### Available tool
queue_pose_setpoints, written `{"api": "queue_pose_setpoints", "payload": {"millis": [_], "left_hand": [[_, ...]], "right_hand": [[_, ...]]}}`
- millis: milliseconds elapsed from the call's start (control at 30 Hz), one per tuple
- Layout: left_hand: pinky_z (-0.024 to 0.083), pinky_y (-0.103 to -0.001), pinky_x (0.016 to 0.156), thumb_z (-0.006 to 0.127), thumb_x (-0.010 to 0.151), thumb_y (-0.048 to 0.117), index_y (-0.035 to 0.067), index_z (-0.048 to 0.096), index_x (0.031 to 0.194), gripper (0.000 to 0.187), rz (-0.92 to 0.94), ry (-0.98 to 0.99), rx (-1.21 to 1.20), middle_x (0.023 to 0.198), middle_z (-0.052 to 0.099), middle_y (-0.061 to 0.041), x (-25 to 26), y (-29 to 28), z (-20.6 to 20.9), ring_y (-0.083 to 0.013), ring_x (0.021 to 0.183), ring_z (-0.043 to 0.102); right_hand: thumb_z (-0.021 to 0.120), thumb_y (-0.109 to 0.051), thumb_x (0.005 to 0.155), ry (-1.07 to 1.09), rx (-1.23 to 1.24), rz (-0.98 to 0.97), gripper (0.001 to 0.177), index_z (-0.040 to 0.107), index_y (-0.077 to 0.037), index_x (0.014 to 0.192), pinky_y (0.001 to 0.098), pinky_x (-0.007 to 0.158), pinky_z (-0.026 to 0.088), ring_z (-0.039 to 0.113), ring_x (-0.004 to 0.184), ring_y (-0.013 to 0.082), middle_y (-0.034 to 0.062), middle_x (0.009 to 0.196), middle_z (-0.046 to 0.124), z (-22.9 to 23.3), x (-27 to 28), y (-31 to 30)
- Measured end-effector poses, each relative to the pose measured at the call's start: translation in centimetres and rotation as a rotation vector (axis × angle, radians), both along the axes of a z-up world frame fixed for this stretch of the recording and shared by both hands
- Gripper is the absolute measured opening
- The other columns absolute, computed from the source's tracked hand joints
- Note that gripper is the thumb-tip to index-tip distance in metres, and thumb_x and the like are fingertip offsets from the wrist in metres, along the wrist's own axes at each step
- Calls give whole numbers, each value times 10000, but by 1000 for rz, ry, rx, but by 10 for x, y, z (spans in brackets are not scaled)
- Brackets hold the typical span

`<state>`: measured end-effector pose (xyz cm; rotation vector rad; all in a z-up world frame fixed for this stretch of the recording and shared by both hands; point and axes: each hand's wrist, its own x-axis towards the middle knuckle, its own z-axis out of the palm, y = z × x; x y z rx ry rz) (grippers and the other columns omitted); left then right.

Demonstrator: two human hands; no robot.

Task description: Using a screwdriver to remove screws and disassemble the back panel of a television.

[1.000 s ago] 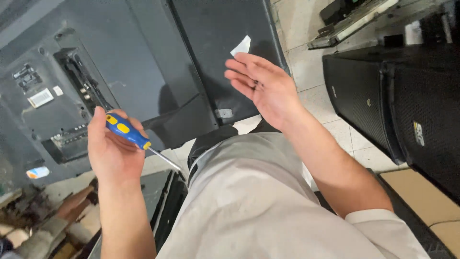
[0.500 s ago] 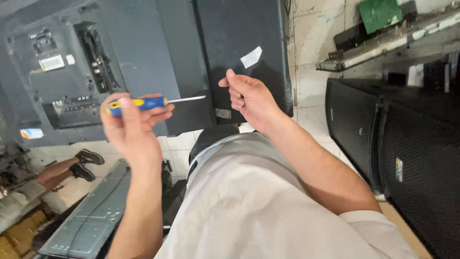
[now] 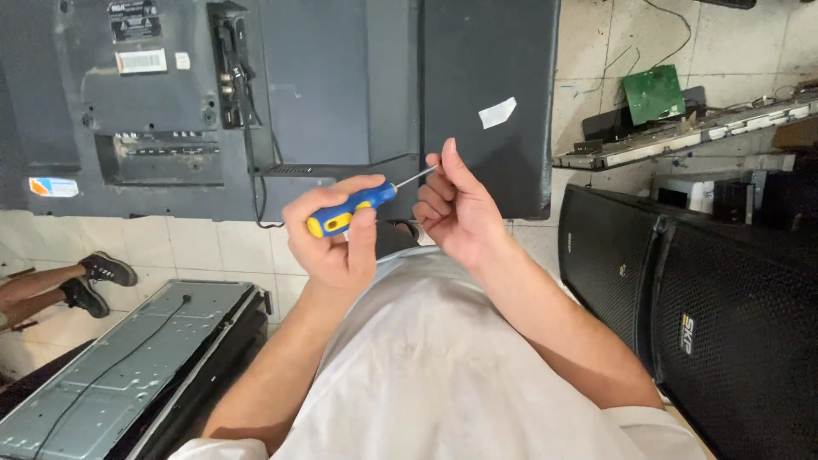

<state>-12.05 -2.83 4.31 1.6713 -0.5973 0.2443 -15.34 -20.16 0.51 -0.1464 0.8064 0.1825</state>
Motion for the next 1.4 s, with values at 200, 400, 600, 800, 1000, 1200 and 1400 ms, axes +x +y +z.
{"api": "queue_pose_setpoints", "payload": {"millis": [200,400,600,800,1000,1200,1400], "left_hand": [[672,-328,879,749,1052,121,68,494,1184,292,-5,-60,60,1211,807,-184,-7,15,1,-284,1015,823],[669,-361,877,809,983,231,110,587,1005,253,-205,-277,387,1351,799,-125,-19,46,-18,-297,1072,812],[659,-337,867,716,1075,144,40,541,1137,213,-13,-1,39,1214,825,-221,-23,39,-7,-326,1024,830],[673,-366,746,888,941,212,56,657,1021,290,-92,38,388,1071,864,-112,-27,67,-43,-316,835,830],[674,-351,856,883,965,230,92,689,1118,283,-88,-94,430,1120,844,-75,-30,51,-64,-264,917,823],[674,-362,881,868,991,261,94,662,1159,314,-119,-74,541,1133,824,-70,-27,51,-72,-276,946,820],[655,-296,771,916,951,364,167,719,1104,317,40,-137,690,853,790,16,-23,36,-48,-211,738,798]], "right_hand": [[856,-413,979,31,54,-20,309,802,-118,1049,222,542,314,287,551,60,-79,678,248,12,-4,24],[860,-382,978,106,0,-3,295,804,-139,1135,209,531,293,254,542,64,-78,652,249,17,-11,36],[621,-805,910,26,-165,285,1041,574,-4,1573,221,580,375,340,596,54,-73,740,283,7,-38,30],[546,-662,1087,104,-390,171,677,712,-92,1413,209,598,362,376,598,48,-71,720,322,-65,-90,-22],[486,-591,1143,70,-445,120,607,729,-82,1366,237,632,352,351,624,77,-45,755,279,-53,-91,-30],[506,-571,1151,37,-442,123,570,769,-82,1282,247,639,354,351,634,85,-36,762,276,-53,-95,-22],[559,-370,1185,-9,-663,180,463,755,23,1334,214,595,311,341,568,52,-54,680,294,-43,-85,-12]]}}
